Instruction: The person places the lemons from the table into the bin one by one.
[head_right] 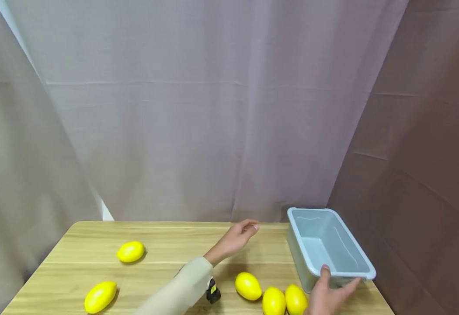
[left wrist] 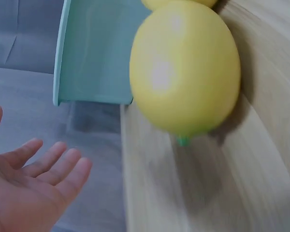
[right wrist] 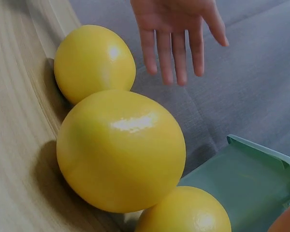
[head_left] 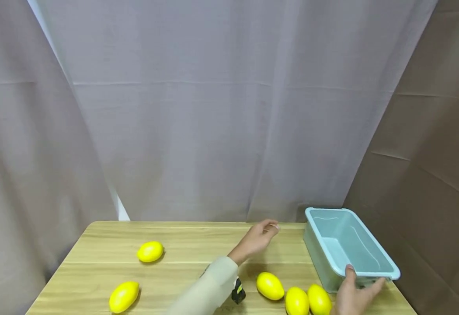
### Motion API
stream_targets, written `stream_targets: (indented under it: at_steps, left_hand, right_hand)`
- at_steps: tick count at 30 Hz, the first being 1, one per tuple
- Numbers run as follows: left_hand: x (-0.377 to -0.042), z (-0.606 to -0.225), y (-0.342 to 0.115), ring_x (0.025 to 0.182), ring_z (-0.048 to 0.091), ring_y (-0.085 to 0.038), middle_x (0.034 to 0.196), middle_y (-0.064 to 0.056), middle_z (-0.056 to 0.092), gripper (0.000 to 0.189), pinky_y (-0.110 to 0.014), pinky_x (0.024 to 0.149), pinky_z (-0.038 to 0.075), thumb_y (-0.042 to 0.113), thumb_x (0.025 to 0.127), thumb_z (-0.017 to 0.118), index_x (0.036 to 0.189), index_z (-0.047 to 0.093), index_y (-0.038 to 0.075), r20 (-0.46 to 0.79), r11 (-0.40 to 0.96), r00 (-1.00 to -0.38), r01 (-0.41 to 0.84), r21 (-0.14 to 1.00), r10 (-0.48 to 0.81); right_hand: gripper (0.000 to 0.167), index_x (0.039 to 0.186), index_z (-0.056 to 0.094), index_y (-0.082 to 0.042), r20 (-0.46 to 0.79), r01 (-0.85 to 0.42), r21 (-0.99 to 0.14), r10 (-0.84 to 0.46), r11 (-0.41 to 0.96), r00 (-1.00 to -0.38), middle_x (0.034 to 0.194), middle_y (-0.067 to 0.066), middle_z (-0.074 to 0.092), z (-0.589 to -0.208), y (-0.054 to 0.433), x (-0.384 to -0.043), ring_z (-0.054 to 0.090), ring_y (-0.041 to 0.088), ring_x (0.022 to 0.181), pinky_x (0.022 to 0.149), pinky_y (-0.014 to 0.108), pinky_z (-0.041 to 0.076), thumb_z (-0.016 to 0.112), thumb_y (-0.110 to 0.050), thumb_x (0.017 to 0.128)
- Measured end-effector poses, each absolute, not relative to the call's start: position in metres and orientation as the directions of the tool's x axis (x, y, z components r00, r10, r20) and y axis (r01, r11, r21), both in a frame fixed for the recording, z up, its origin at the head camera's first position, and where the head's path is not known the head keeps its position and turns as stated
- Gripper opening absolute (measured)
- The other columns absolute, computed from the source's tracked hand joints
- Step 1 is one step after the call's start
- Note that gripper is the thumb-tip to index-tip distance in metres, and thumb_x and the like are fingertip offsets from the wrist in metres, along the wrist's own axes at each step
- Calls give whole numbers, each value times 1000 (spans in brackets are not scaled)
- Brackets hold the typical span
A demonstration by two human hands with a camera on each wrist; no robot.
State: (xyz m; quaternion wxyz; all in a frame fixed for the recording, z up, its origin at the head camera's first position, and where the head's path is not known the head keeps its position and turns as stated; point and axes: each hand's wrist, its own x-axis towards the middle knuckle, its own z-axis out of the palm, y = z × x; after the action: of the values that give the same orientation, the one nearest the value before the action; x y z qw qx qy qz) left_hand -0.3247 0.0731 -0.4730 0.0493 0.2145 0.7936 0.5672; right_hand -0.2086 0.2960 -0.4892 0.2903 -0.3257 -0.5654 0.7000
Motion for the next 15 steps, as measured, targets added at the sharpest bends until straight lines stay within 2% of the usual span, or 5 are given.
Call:
stream_targets:
  at_steps: [4, 9, 13, 15]
  left_hand:
    - [-329, -474, 92, 123, 66, -21, 130, 0, 71, 44, -38, 99, 56, 45, 109, 53, 142, 63, 17, 148, 241, -911, 254, 937, 386]
    - [-334, -470, 109, 123, 65, -21, 131, -1, 71, 44, -39, 100, 55, 44, 108, 57, 140, 65, 15, 126, 199, -918, 213, 957, 376]
    - [-338, -465, 122, 119, 65, -20, 130, 0, 69, 42, -40, 100, 56, 43, 106, 60, 137, 66, 15, 83, 116, -921, 137, 984, 381]
    - [-341, -463, 128, 119, 66, -24, 132, -3, 68, 42, -43, 100, 57, 42, 107, 60, 137, 65, 13, 75, 57, -923, 104, 993, 377]
  right_hand:
    - [94, 170, -9, -22, -129, 19, -989, 804, -145, -581, 177, 8, -11, -488, 300, -207, -1, 22, 161, 129, 34, -2, 57, -35, 104]
    - [95, 170, -8, -21, -124, 40, -992, 811, -124, -571, 177, 11, -5, -491, 302, -210, 5, 25, 160, 129, 35, 1, 57, -35, 102]
    - [93, 170, -4, -19, -119, 69, -993, 838, -98, -532, 177, 15, 3, -494, 301, -215, 12, 33, 158, 130, 42, 7, 57, -35, 101]
    - [92, 171, -1, -18, -122, 96, -992, 857, -85, -501, 176, 16, 7, -495, 301, -220, 15, 34, 157, 130, 44, 10, 57, -35, 101]
